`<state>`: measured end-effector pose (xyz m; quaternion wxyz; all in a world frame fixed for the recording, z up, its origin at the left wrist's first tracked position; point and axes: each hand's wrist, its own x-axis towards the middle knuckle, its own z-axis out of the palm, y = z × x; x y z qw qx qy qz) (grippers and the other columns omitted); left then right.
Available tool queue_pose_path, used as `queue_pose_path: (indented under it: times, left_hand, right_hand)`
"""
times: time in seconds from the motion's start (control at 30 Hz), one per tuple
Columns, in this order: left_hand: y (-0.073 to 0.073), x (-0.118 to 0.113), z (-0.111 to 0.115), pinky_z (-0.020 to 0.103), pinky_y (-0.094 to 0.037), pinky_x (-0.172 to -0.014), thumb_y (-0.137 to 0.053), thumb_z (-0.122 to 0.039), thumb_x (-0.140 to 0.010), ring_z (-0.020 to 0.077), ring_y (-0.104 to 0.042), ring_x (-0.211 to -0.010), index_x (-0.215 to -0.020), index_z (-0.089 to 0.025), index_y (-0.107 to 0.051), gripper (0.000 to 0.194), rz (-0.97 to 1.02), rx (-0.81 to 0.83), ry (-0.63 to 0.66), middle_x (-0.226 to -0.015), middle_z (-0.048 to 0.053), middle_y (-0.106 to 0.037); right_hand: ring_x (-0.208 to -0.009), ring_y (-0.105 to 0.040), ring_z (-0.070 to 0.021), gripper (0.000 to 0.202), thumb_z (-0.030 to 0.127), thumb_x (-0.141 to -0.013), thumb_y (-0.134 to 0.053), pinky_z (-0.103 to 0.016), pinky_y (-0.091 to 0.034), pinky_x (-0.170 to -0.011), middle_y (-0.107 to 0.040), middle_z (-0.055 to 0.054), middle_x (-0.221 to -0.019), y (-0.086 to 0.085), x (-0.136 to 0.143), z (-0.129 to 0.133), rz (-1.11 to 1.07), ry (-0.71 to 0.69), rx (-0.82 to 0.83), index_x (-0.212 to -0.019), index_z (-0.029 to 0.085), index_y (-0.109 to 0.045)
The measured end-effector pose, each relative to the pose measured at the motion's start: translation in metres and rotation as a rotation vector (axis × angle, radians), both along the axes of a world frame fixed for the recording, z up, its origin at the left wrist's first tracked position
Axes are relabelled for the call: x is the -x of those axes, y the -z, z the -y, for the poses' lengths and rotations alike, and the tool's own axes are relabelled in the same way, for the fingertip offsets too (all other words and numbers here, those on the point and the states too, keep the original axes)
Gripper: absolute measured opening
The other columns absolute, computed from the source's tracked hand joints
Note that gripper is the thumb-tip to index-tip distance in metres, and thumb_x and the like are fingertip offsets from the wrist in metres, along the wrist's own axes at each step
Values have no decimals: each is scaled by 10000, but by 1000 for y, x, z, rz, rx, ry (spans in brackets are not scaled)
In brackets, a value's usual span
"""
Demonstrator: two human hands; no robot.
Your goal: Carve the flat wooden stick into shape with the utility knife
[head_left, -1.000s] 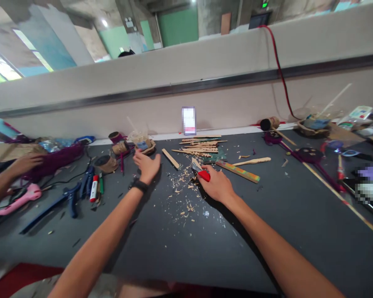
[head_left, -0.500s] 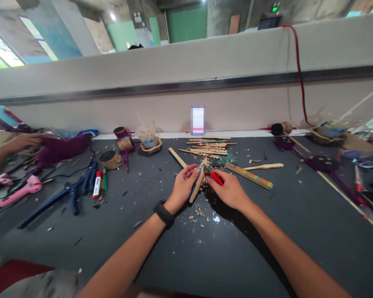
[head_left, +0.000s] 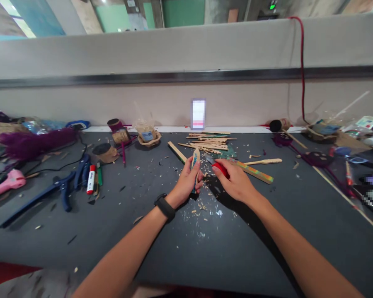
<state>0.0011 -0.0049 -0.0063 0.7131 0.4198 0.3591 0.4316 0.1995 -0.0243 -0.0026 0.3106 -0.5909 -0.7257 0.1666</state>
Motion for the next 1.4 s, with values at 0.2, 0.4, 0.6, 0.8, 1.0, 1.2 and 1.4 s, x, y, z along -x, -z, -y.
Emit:
queue_pose_path:
  times: [0.2, 0.4, 0.6, 0.8, 1.0, 1.2, 1.4]
  left_hand:
    - [1, 4, -6, 210, -324, -369, -465, -639, -1013, 67, -407, -396, -805, -215, -478, 473, 80, 259, 144, -591, -43, -467]
    - [3, -1, -3, 226, -417, -452, -734, -576, -884, 99, -547, -488, -1030, -269, -431, 455, 136, 169, 21, -773, -42, -625]
    - [1, 0, -1, 243, -458, -522, -737, -528, -906, 116, -574, -525, -1126, -301, -388, 471, 163, 103, 27, -773, -43, -632]
    - [-1, -1, -1, 246, -500, -574, -765, -412, -887, 126, -629, -636, -1139, -263, -467, 417, 171, 113, -6, -816, -26, -639]
    - [6, -4, -1, 256, -530, -647, -913, -382, -791, 116, -633, -707, -1158, -196, -605, 514, 84, -37, -45, -880, 2, -669]
    - [6, -2, -2, 258, -537, -664, -903, -373, -796, 101, -618, -683, -1093, -152, -710, 418, -16, -111, 27, -903, 34, -694]
    - [-3, 0, 4, 196, -320, -461, -924, -441, -758, 56, -470, -497, -1163, -214, -623, 553, 5, -26, 97, -683, -73, -535]
  right_hand:
    - [-1075, -741, -333, 472, 556, -1067, -487, -467, -538, -914, -804, -94, -1222, -5, -1, 1, 84, 19, 4, -1382, 281, -705]
    - [-964, -748, -302, 397, 528, -1031, -547, -426, -528, -859, -820, -86, -1095, -6, -3, 0, 80, 24, -10, -1253, 264, -744]
    - [-1032, -746, -307, 386, 532, -1028, -553, -434, -527, -902, -818, -87, -1136, -11, -4, 1, 105, 10, -35, -1235, 276, -756]
    - [-992, -745, -301, 418, 555, -1002, -571, -432, -532, -892, -819, -94, -1123, -14, -3, 4, 78, 46, -80, -1246, 267, -751]
    - [-1032, -748, -305, 378, 533, -1002, -577, -425, -531, -911, -826, -82, -1110, -14, -3, 4, 92, 18, -73, -1197, 268, -763]
    - [-1003, -743, -287, 347, 498, -1009, -571, -412, -530, -902, -824, -68, -1130, -12, -5, 2, 88, -71, -23, -1169, 272, -778]
    - [-889, -730, -246, 380, 505, -1048, -527, -371, -523, -846, -833, -51, -1064, -13, -3, 4, 24, -160, 19, -1188, 263, -784]
